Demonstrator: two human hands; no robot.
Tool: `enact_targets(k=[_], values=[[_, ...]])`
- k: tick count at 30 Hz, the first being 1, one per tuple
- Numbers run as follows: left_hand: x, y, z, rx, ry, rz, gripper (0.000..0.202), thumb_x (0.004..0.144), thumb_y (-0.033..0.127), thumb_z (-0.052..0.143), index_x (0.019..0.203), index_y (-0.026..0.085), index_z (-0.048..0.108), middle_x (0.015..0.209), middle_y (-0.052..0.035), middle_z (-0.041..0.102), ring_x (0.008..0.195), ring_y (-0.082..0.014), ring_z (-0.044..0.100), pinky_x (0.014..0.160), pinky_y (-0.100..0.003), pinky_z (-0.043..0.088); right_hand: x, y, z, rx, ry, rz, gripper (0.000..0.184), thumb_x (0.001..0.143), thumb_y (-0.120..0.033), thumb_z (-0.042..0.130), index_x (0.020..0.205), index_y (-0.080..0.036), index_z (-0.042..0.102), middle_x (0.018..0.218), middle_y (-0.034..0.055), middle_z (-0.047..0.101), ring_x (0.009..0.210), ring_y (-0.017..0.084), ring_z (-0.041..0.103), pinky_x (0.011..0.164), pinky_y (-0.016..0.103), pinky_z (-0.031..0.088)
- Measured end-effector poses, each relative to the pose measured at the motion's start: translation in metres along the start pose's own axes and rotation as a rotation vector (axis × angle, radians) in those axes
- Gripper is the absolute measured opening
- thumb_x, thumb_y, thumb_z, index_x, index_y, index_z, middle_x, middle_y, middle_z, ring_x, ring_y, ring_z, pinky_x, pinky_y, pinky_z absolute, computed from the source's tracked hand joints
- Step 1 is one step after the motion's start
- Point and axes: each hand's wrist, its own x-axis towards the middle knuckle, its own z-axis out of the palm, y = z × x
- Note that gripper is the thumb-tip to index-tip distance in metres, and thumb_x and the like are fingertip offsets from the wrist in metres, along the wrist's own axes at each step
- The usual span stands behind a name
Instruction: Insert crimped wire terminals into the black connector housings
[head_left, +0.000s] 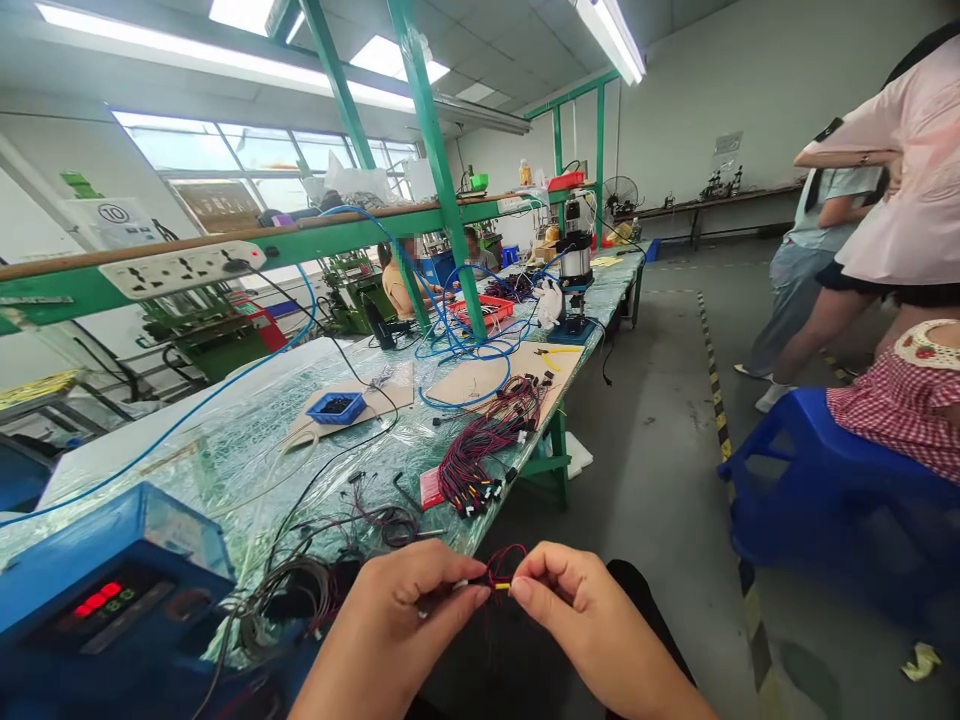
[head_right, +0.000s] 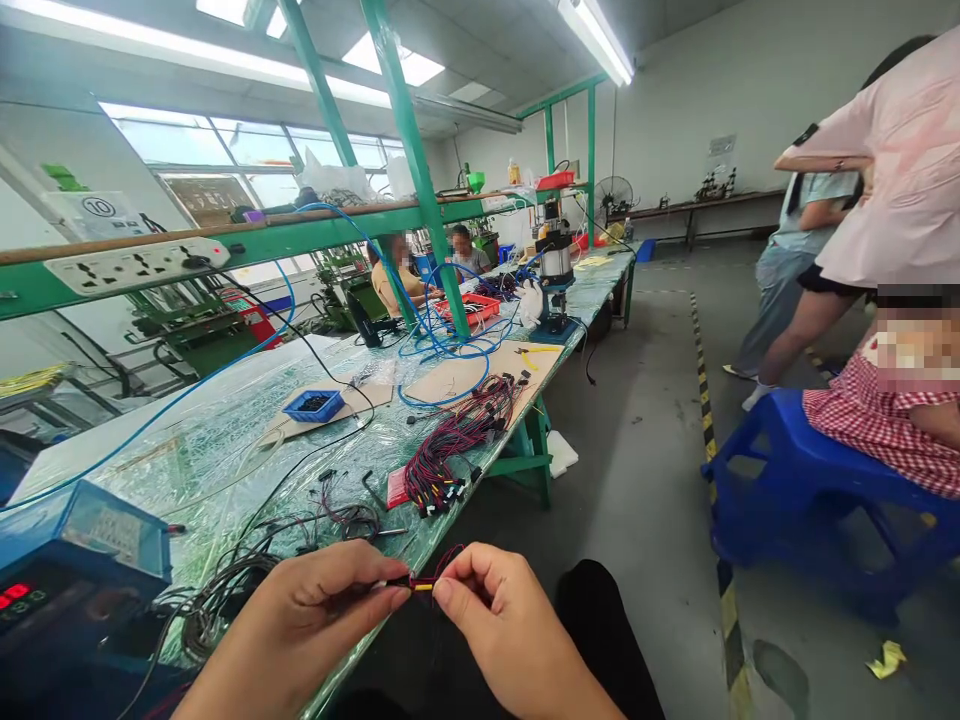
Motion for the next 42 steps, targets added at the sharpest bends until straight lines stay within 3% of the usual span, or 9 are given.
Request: enact_targets(k=[5,14,19,26,29,33,36,42], values=[[0.0,-0.003,-0.003,-0.008,-0.009,-0.011,0.022,0.091,0.038,0.065,0.081,0.023,0.078,0.071,0.0,0.071,0.065,-0.0153,0.061,0.059,-0.023,0.042,-0.003,0.0,-0.004,-0.021,-0.003,-0.01,0.03,0.091,-0.045,0.062,0.082,-0.016,0.064,0.074,-0.0014,0.054,0.07,0.014,0.045,0.064,0.027,0.036],[-0.004,-0.001,-0.013,-0.052,0.023,-0.068,0.025,0.087,0.041,0.066,0.081,0.022,0.081,0.071,-0.0025,0.073,0.066,-0.0177,0.063,0.059,-0.025,0.045,-0.006,0.008,-0.009,-0.071,0.021,-0.01,0.031,0.091,-0.044,0.06,0.08,-0.016,0.062,0.071,-0.0024,0.049,0.068,0.014,0.04,0.063,0.027,0.034],[-0.005,-0.004,-0.013,-0.117,0.102,-0.123,0.024,0.084,0.044,0.071,0.085,0.022,0.082,0.077,-0.0042,0.076,0.072,-0.0195,0.066,0.062,-0.026,0.047,-0.005,0.008,-0.007,-0.028,0.009,-0.021,0.03,0.092,-0.044,0.061,0.079,-0.016,0.062,0.07,-0.0024,0.048,0.068,0.013,0.039,0.061,0.027,0.033],[-0.009,-0.011,-0.022,-0.232,0.095,-0.196,0.026,0.081,0.046,0.075,0.084,0.021,0.081,0.075,-0.0029,0.068,0.071,-0.0169,0.057,0.063,-0.025,0.045,-0.006,0.015,-0.01,0.023,-0.066,0.068,0.026,0.092,-0.039,0.065,0.079,-0.018,0.059,0.061,-0.0081,0.042,0.05,0.007,0.03,0.046,0.022,0.023],[-0.007,-0.008,-0.026,-0.261,0.029,-0.248,0.03,0.081,0.049,0.075,0.084,0.019,0.08,0.072,-0.0017,0.064,0.068,-0.0153,0.051,0.06,-0.025,0.04,-0.007,0.019,-0.013,0.035,-0.139,0.098,0.029,0.093,-0.045,0.065,0.082,-0.019,0.059,0.062,-0.0085,0.046,0.043,0.005,0.032,0.04,0.019,0.024],[0.002,0.004,-0.027,-0.242,-0.121,-0.269,0.03,0.083,0.046,0.072,0.086,0.017,0.078,0.064,0.0028,0.055,0.06,-0.0113,0.039,0.055,-0.023,0.03,-0.004,0.023,-0.014,0.132,-0.28,0.122,0.047,0.086,-0.063,0.069,0.096,-0.018,0.06,0.068,-0.0065,0.055,0.043,0.005,0.041,0.04,0.017,0.036],[0.008,0.009,-0.025,-0.25,-0.225,-0.267,0.027,0.084,0.042,0.071,0.085,0.016,0.076,0.059,0.0065,0.046,0.056,-0.0093,0.032,0.052,-0.023,0.023,-0.003,0.022,-0.011,0.126,-0.29,0.135,0.052,0.084,-0.068,0.068,0.097,-0.018,0.062,0.068,-0.006,0.056,0.041,0.005,0.04,0.039,0.018,0.036],[0.014,0.004,-0.024,-0.375,-0.371,-0.285,0.027,0.078,0.039,0.075,0.086,0.013,0.074,0.062,0.0028,0.061,0.057,-0.0108,0.046,0.055,-0.022,0.034,-0.006,0.011,-0.006,0.022,-0.214,-0.012,0.043,0.091,-0.056,0.067,0.081,-0.015,0.071,0.061,-0.005,0.049,0.056,0.009,0.037,0.052,0.023,0.027]])
